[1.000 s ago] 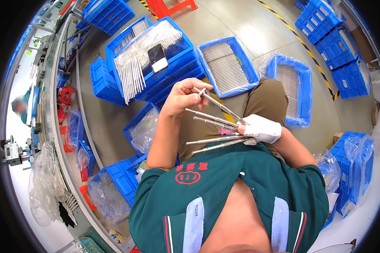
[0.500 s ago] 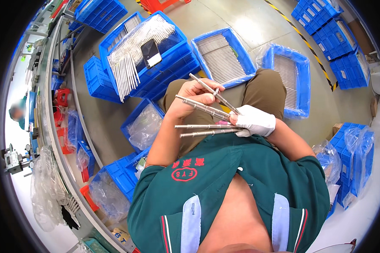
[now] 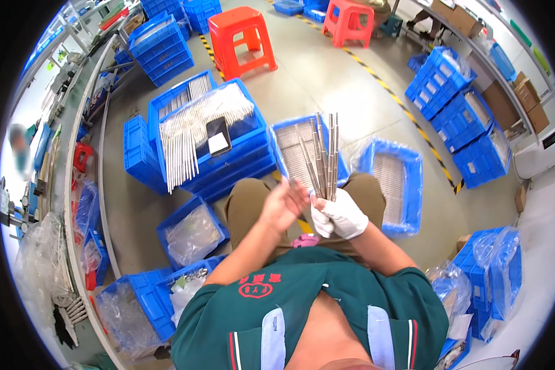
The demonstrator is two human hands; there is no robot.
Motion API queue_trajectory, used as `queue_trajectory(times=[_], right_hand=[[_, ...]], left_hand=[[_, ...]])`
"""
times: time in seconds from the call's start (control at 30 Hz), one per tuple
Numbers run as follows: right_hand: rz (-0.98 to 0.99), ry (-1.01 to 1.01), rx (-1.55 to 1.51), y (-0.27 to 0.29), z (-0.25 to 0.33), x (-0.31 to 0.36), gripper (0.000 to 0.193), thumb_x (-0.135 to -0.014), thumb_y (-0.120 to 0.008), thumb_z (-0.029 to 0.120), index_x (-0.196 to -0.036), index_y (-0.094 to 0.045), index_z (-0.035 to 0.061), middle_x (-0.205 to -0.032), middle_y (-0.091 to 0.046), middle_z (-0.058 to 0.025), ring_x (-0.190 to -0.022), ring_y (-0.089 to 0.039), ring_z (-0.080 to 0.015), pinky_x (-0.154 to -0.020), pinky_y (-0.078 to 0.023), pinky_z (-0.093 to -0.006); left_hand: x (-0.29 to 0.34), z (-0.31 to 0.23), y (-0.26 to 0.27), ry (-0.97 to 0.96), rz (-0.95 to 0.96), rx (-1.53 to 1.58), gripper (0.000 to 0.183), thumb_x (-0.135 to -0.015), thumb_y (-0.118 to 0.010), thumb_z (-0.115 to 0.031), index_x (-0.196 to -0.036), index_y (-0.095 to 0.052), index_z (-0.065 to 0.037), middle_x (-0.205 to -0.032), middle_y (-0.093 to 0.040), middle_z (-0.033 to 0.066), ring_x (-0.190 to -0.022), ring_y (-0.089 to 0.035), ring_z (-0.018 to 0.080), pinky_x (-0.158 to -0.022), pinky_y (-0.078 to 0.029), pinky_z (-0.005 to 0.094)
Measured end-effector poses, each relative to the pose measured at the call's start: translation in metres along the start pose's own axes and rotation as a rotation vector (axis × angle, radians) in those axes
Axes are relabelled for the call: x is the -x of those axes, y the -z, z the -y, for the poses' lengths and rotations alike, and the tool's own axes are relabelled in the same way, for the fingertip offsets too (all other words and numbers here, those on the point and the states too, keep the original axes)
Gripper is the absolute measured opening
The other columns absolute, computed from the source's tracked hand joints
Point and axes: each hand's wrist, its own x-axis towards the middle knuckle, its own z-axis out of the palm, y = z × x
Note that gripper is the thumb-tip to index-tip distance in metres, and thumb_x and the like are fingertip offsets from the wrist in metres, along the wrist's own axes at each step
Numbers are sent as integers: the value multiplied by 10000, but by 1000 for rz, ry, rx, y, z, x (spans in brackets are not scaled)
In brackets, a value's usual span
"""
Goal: The person assembles small metal tubes and circular metal caps by hand, taking them from blue bins and plastic bags and fitting them together.
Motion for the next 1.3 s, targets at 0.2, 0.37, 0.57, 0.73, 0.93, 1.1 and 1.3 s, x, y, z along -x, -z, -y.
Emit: queue_trajectory(times=[0.2,0.37,0.57,0.73,0.93,1.1,1.3], right_hand=[[-346,453,379,-2,-13,-26,141,-785,-621,21,-908,-555,11,-743,-571,-24,-639,-533,-88,-581,-432,-226],[-332,543,281,-16,13,-32,287,-752,-599,-52,-1014,-494,-5,-799,-580,-61,-700,-564,-124,-652,-473,-251],[-322,727,-50,16,40,-39,95,-882,-504,132,-914,-473,48,-679,-492,-42,-600,-501,-150,-629,-458,-309],[-338,238,-529,95,5,-24,321,-929,-407,345,-774,-485,75,-748,-523,-80,-731,-562,-272,-766,-465,-468],[-13,-494,66,94,-26,16,342,-905,-472,340,-989,-525,12,-750,-601,-127,-574,-585,-225,-496,-491,-319],[443,-540,-159,82,-36,15,323,-891,-501,353,-858,-515,32,-573,-540,-87,-397,-498,-190,-392,-442,-295],[333,-416,-139,64,-49,2,258,-847,-589,321,-882,-511,77,-576,-464,-12,-435,-390,-98,-393,-302,-234]], left_hand=[[-18,44,-21,96,86,309,331,-936,-399,-308,-1081,-528,-40,-977,-610,87,-898,-580,222,-848,-454,372],[-17,43,-36,128,-133,123,304,-937,-395,-251,-1087,-528,-23,-987,-609,112,-855,-603,215,-796,-505,366],[-11,35,8,197,-233,-156,309,-906,-478,-350,-853,-546,-53,-645,-545,45,-477,-492,124,-427,-424,263],[-2,-2,2,-151,-324,-689,285,-884,-540,-328,-773,-528,-66,-554,-456,-10,-333,-338,65,-314,-267,213],[-17,-58,-13,-183,-103,-1524,223,-838,-608,-239,-815,-599,-17,-598,-497,-26,-488,-414,37,-409,-326,219],[-21,-64,-49,-139,134,-1533,198,-842,-599,-211,-848,-607,-13,-671,-527,-30,-599,-464,43,-523,-392,214],[-30,-71,-87,-343,283,-1772,231,-820,-610,-242,-862,-606,-15,-654,-575,71,-603,-546,116,-547,-437,282]])
